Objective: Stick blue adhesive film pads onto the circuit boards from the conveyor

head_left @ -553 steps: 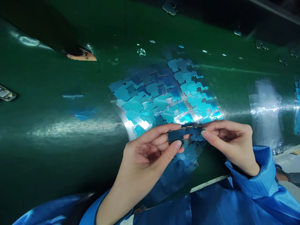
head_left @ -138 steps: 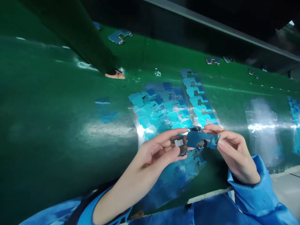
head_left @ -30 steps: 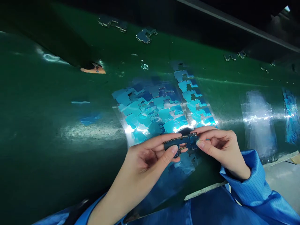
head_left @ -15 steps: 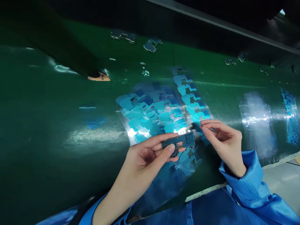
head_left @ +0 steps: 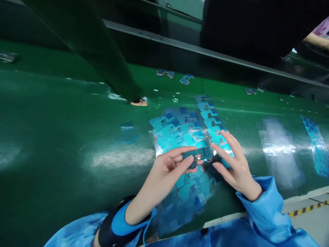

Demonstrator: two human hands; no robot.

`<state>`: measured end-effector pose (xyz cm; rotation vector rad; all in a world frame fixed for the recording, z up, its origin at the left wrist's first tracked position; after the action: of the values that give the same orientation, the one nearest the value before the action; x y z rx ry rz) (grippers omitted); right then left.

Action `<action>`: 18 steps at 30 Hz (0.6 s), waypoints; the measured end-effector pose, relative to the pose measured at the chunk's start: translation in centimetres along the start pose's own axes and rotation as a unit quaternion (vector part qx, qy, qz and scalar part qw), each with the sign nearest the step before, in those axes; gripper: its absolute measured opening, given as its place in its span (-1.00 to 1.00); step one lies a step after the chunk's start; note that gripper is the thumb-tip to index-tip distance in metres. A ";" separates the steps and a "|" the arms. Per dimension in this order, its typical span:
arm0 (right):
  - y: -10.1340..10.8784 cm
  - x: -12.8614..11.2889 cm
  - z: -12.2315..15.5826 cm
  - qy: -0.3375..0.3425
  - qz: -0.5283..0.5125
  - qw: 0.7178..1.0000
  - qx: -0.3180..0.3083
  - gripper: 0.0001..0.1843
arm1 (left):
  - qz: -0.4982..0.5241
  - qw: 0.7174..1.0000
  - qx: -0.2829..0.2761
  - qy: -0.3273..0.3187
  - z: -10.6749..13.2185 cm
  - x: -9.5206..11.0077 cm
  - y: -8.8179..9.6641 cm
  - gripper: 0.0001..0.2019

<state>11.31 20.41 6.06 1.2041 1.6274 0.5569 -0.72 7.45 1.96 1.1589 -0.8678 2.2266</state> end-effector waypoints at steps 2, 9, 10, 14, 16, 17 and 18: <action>0.5 0.8 0.2 -0.032 -0.008 0.998 0.049 -0.47 | 0.014 1.000 -0.001 -0.010 -0.2 -0.1 0.1 -0.66; -0.7 1.5 1.0 -0.166 -0.163 0.972 0.030 -0.76 | 0.030 0.999 -0.017 -0.020 -0.6 -0.5 -0.1 -0.64; -1.1 1.6 1.1 -0.190 -0.192 0.963 0.011 -0.79 | 0.035 0.999 -0.028 -0.019 -0.6 -0.6 -0.3 -0.64; -2.3 2.4 1.4 -0.269 -0.277 0.922 -0.039 -0.69 | 0.061 0.997 -0.047 -0.021 -0.8 -0.9 -0.7 -0.62; -2.6 2.7 1.2 -0.291 -0.309 0.905 -0.036 -0.66 | 0.066 0.997 -0.039 -0.029 -1.1 -0.9 -0.7 -0.62; -2.8 2.8 1.2 -0.297 -0.322 0.898 -0.034 -0.64 | 0.068 0.996 -0.034 -0.034 -1.1 -0.9 -0.7 -0.63; -2.9 2.8 1.1 -0.299 -0.331 0.894 -0.035 -0.62 | 0.072 0.996 -0.031 -0.039 -1.2 -0.8 -0.7 -0.65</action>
<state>11.00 21.59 2.05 0.5996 1.3361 -0.1840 -0.44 8.72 0.95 1.1965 -1.0752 2.2626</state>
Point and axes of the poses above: each hand's wrist, its own z-axis away from the middle knuckle, its own y-axis out of the back of the hand, x = y × z, the point moved 6 cm from there along -z, towards the middle knuckle, and after that the axes turned 2 degrees about x, right-handed, at the moved point
